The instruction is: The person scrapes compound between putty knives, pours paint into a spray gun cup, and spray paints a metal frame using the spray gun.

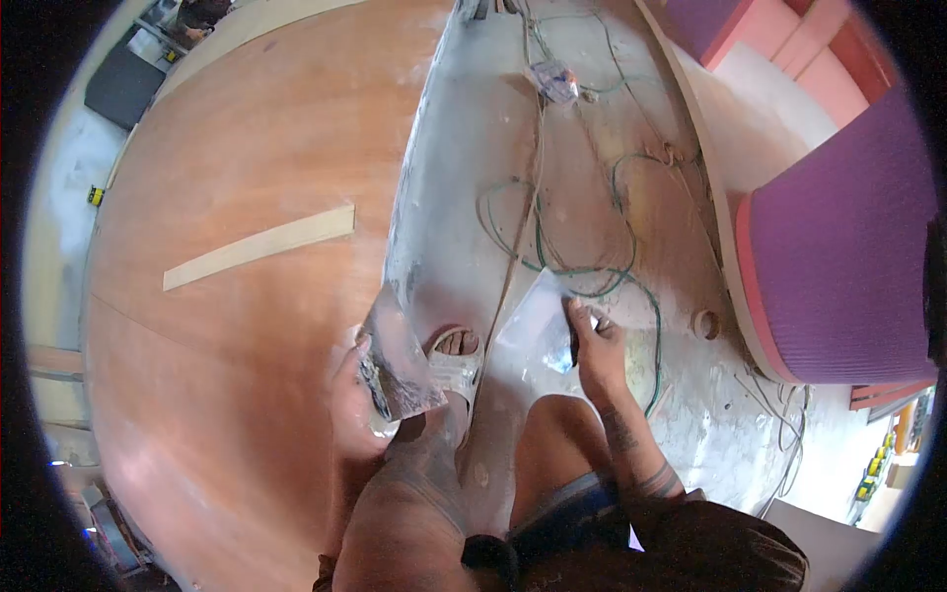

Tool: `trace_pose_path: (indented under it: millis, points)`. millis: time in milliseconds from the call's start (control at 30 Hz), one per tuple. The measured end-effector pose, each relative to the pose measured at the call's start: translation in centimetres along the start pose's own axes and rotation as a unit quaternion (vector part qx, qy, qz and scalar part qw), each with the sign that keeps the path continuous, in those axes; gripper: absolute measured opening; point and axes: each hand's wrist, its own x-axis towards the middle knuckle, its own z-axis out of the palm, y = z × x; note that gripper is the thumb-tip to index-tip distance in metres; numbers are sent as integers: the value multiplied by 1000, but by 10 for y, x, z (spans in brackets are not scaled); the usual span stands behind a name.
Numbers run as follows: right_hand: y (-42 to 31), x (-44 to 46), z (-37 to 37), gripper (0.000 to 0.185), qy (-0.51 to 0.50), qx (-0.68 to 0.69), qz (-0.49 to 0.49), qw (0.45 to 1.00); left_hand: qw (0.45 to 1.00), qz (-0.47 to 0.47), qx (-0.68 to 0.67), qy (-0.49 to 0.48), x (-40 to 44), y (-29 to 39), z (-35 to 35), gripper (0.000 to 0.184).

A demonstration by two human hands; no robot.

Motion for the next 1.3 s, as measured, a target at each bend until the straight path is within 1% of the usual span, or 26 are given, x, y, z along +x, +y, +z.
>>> trace_pose_path:
  millis: [33,133,200,233,267,300,367,400,467,500,600,667,733,767,800,867,900,933,1000,1033,1067,1133,1200,1233,1267,1300]
  points:
    - [1,-2,6,33,10,-33,8,999,1000,13,-6,3,0,-4,8,35]
    - [23,4,28,36,-11,-33,37,999,1000,19,-19,-6,5,-3,30,36]
    - [43,8,37,36,-3,-52,77,996,998,20,40,32,12,1,40,37]
    - [48,5,43,34,5,-38,68,997,1000,-18,-7,17,20,1,37,37]
    - [50,4,47,33,12,-23,62,998,1000,-18,-5,13,23,6,36,37]
    - [41,2,55,33,15,-22,62,998,999,-22,-6,50,22,12,43,38]
    - [-4,-16,65,30,1,26,11,1000,990,-56,-41,121,16,21,61,44]
    - [-21,-25,60,30,0,19,11,1000,990,-58,-48,121,8,19,68,44]
    - [-49,-32,62,29,-29,-30,13,999,994,36,-96,45,5,20,74,39]
    - [-59,-34,67,27,-31,-25,23,999,994,39,-48,86,5,26,75,48]
    - [-102,-22,86,27,3,-2,23,1000,994,7,-65,83,19,44,79,45]
    - [-120,-31,76,29,10,5,37,999,992,-9,-45,114,5,55,94,42]
    - [-152,-48,70,37,-6,7,76,997,990,-17,-27,138,-17,67,116,39]
    - [-170,-58,64,37,3,-44,76,996,989,-29,-29,144,-30,73,127,40]
    - [-185,-71,58,37,2,-41,78,996,987,-40,-29,150,-47,80,140,41]
    - [-220,-96,57,42,-17,-48,30,998,991,-63,-13,120,-84,97,167,45]
    - [-256,-111,64,44,-34,-72,55,995,992,-88,5,93,-102,105,184,49]
    - [-275,-123,66,44,-32,-70,43,996,993,-84,6,82,-119,113,203,49]
    - [-305,-147,69,47,-30,-116,14,993,993,-75,-18,91,-149,127,244,50]
    - [-345,-140,74,48,-61,-122,40,990,993,-76,-10,91,-147,138,277,50]
    - [-376,-152,87,48,-60,-116,27,991,992,-84,-10,94,-163,146,294,50]
    - [-426,-174,115,42,-18,-40,-62,997,991,-92,-7,94,-180,166,324,51]
    - [-460,-189,118,47,-26,-67,-55,996,989,-105,-44,98,-191,175,336,53]
    - [-481,-189,126,47,-7,-62,-76,995,982,-140,-34,119,-192,186,338,54]
    - [-499,-189,136,48,13,-58,-102,993,982,-141,-34,116,-193,196,342,54]
    - [-499,-188,135,47,2,18,-98,995,989,-108,-33,97,-200,214,363,55]
